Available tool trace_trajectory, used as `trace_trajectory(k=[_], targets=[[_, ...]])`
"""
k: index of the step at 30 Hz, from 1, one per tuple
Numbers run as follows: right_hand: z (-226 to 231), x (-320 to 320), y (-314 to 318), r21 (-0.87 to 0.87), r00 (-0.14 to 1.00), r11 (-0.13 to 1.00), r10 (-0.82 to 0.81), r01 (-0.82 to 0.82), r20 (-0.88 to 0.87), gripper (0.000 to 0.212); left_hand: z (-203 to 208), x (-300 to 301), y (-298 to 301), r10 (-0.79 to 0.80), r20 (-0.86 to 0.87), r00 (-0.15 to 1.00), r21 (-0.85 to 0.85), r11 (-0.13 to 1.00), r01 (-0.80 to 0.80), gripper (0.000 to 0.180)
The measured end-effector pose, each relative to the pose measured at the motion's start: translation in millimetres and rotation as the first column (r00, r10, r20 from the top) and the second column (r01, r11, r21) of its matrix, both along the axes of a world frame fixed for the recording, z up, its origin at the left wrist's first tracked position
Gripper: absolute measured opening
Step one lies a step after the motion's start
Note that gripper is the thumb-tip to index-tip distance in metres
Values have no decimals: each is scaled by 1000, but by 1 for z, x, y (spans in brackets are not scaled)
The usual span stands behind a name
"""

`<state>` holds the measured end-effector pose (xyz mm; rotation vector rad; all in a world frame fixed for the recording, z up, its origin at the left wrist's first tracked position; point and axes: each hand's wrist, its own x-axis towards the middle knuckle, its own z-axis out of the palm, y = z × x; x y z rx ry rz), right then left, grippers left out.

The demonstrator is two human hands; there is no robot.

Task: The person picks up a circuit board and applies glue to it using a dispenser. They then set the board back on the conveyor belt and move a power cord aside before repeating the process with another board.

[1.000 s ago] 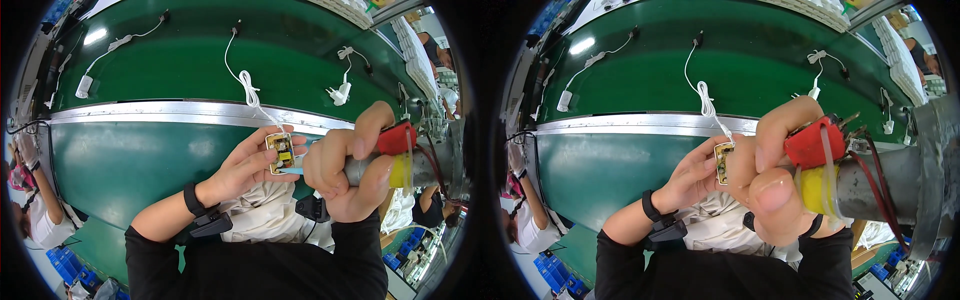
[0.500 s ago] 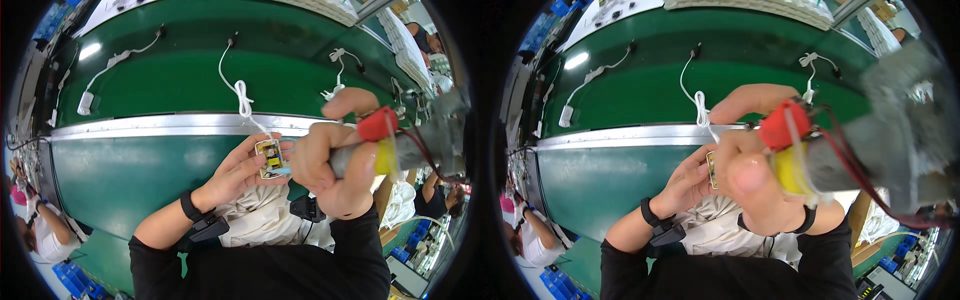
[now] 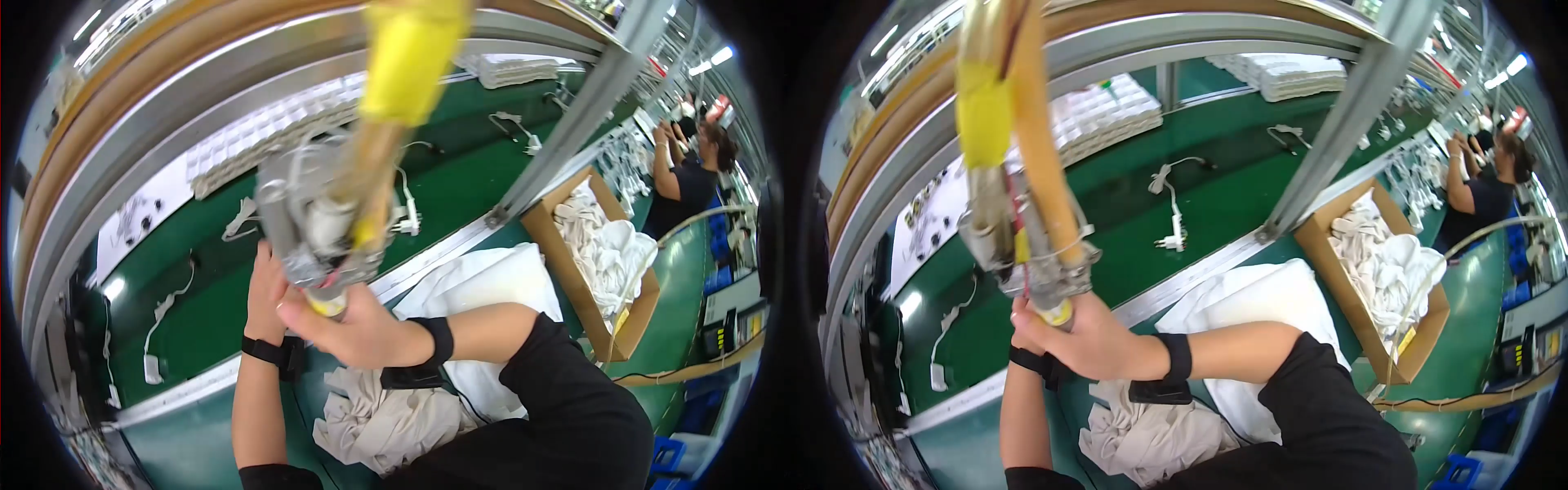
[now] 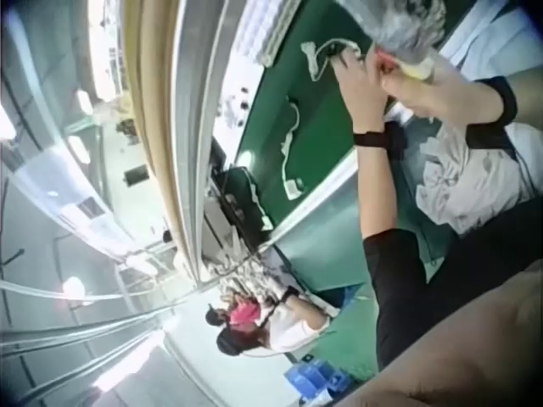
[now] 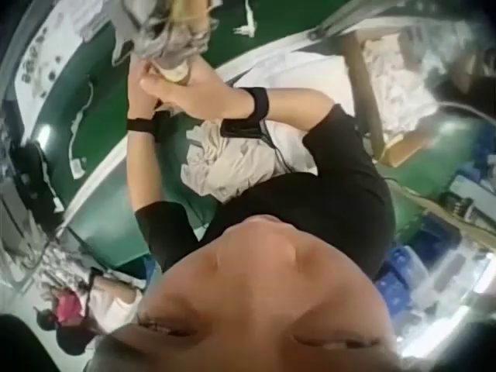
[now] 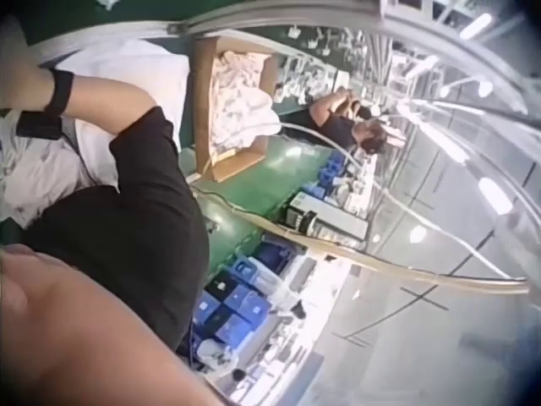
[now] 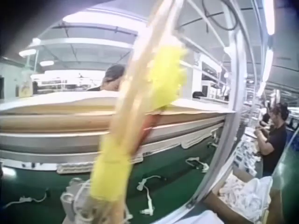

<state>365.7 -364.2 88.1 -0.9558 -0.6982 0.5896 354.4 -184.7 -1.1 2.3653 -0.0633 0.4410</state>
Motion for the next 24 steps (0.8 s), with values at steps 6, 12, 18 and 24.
trace_trajectory(k=[6,12,18,24], targets=[[-14,23,-14,164,961,972,-200,170,192,23,-7,-5,-28,26,-45,999,-733,679,-51,47],[-14,37,-28,199,991,977,-102,83,89,26,0,-65,108,649,168,742,807,342,-481,51],[-13,35,-27,255,989,962,-123,98,83,25,-29,-150,163,828,-152,540,850,388,-357,52],[-12,36,-30,194,985,978,-101,74,137,20,-7,-182,187,872,-9,489,867,251,-431,48]])
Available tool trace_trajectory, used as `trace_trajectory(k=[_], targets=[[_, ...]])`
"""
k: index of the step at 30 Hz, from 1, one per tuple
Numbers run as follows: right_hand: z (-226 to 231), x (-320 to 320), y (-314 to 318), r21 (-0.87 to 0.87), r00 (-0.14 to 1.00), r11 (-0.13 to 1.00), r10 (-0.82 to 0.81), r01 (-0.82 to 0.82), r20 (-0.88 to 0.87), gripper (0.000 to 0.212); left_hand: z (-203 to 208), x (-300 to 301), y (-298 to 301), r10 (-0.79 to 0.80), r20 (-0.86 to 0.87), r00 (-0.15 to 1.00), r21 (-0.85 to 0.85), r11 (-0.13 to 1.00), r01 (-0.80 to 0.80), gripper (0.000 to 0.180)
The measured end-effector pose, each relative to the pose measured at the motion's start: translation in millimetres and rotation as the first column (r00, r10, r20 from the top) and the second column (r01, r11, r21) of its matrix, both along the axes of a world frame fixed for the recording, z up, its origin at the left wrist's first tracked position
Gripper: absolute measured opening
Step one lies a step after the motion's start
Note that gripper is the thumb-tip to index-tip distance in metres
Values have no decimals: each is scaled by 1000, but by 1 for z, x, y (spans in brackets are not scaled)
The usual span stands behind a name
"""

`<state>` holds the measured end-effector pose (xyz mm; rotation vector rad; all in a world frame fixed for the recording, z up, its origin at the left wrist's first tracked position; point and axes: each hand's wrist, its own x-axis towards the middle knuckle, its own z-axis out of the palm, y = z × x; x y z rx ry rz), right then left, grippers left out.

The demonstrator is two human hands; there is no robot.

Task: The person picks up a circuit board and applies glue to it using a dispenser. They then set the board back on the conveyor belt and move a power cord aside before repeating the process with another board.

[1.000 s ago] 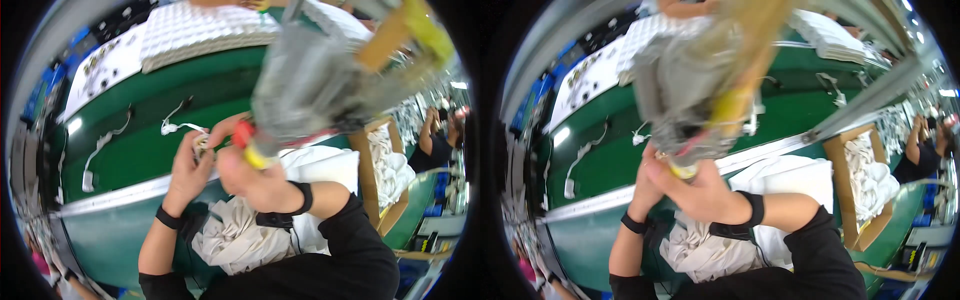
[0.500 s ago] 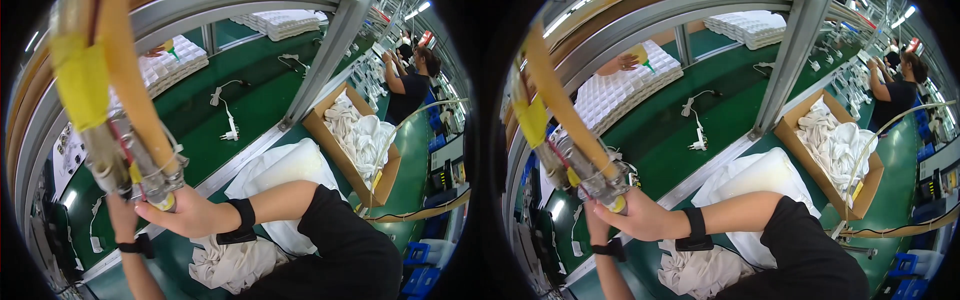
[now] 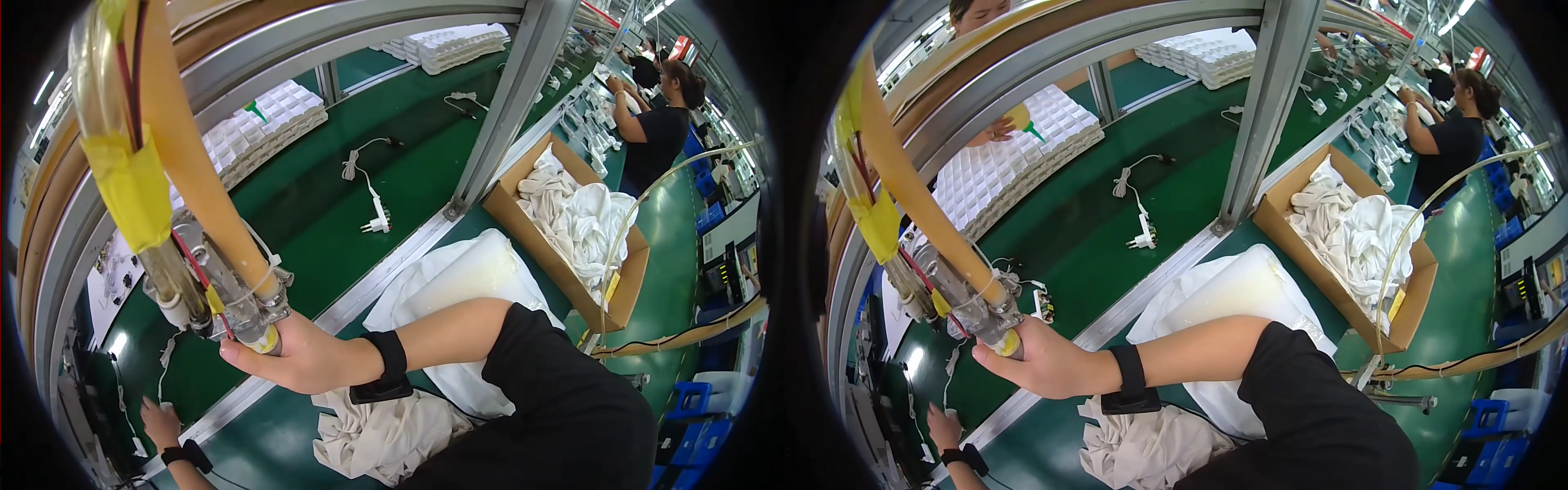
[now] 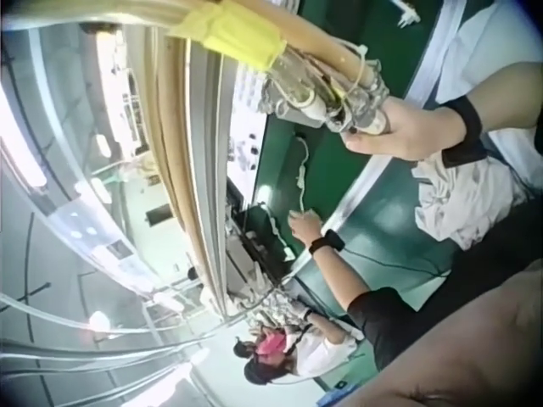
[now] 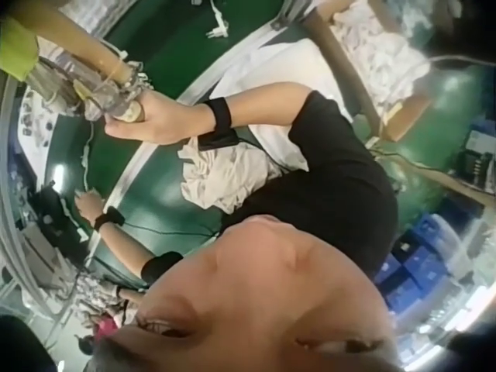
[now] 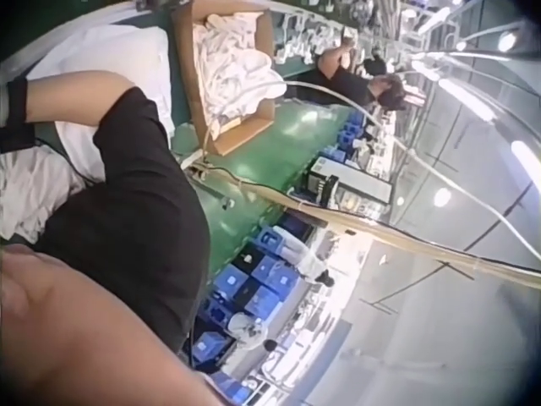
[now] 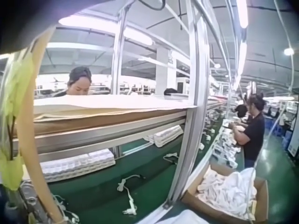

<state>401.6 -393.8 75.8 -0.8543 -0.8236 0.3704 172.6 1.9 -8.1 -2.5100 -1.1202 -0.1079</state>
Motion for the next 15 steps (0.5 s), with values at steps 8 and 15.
trace_trajectory(k=[8,15], targets=[[4,-1,-5,-46,999,998,46,-47,-29,15,1,-23,-6,-57,54,997,-122,991,63,26],[11,3,-13,-51,997,996,64,-67,-52,11,48,88,-117,144,629,764,-705,521,482,19]])
